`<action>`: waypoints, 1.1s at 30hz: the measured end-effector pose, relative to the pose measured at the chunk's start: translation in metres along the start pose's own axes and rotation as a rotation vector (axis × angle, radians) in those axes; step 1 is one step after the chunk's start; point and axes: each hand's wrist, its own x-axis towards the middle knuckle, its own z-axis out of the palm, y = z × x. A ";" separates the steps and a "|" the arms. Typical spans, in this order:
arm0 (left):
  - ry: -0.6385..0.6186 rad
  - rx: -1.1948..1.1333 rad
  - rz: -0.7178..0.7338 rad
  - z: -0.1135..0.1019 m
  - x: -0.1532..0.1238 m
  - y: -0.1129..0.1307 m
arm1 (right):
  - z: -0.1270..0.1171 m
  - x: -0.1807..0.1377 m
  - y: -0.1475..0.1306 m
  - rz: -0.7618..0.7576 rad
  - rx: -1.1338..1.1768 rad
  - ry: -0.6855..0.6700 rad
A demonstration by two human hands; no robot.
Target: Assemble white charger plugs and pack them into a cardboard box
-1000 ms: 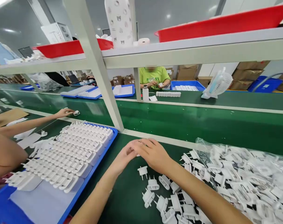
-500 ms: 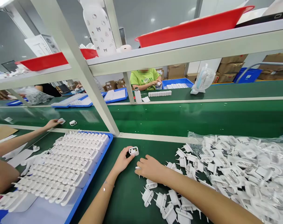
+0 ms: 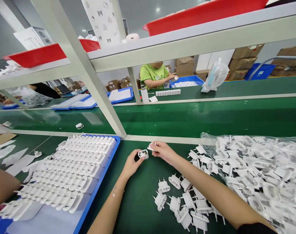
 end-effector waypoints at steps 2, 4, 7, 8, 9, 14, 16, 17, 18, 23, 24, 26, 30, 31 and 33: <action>-0.008 0.014 0.006 0.000 0.001 -0.002 | 0.001 0.000 0.000 0.067 0.132 0.012; -0.010 0.017 0.014 0.001 0.001 -0.004 | 0.000 -0.002 0.001 0.078 0.149 0.003; 0.050 0.056 0.067 0.004 0.001 -0.002 | -0.002 -0.006 0.002 0.017 0.028 0.032; 0.078 0.090 0.082 0.007 0.001 0.000 | -0.002 -0.007 0.003 -0.006 -0.015 0.060; 0.105 0.136 0.082 0.009 0.002 0.002 | -0.001 -0.008 0.003 -0.025 -0.051 0.088; 0.160 0.333 -0.028 0.020 0.009 0.011 | 0.006 0.003 0.007 -0.107 -0.195 0.155; 0.147 0.315 -0.023 0.019 0.011 0.010 | 0.006 0.012 0.009 -0.161 -0.220 0.169; 0.122 0.286 -0.010 0.017 0.010 0.008 | 0.004 0.017 0.009 -0.188 -0.234 0.172; 0.091 0.247 0.008 0.015 0.009 0.006 | 0.003 0.021 0.009 -0.219 -0.265 0.167; 0.040 0.035 0.053 0.006 0.000 -0.001 | 0.003 0.029 0.002 -0.424 -0.617 0.029; 0.050 -0.003 0.042 0.006 -0.001 -0.002 | 0.005 0.028 -0.001 -0.461 -0.678 -0.003; 0.044 -0.056 0.025 0.006 -0.001 -0.004 | 0.011 0.027 -0.005 -0.517 -0.786 -0.049; 0.029 -0.055 -0.002 0.006 0.000 -0.006 | 0.019 0.027 -0.008 -0.519 -0.952 -0.085; 0.029 -0.049 -0.006 0.006 0.000 -0.006 | 0.020 0.027 -0.007 -0.512 -0.966 -0.084; 0.026 -0.045 -0.007 0.006 0.000 -0.005 | 0.021 0.027 -0.007 -0.511 -0.975 -0.078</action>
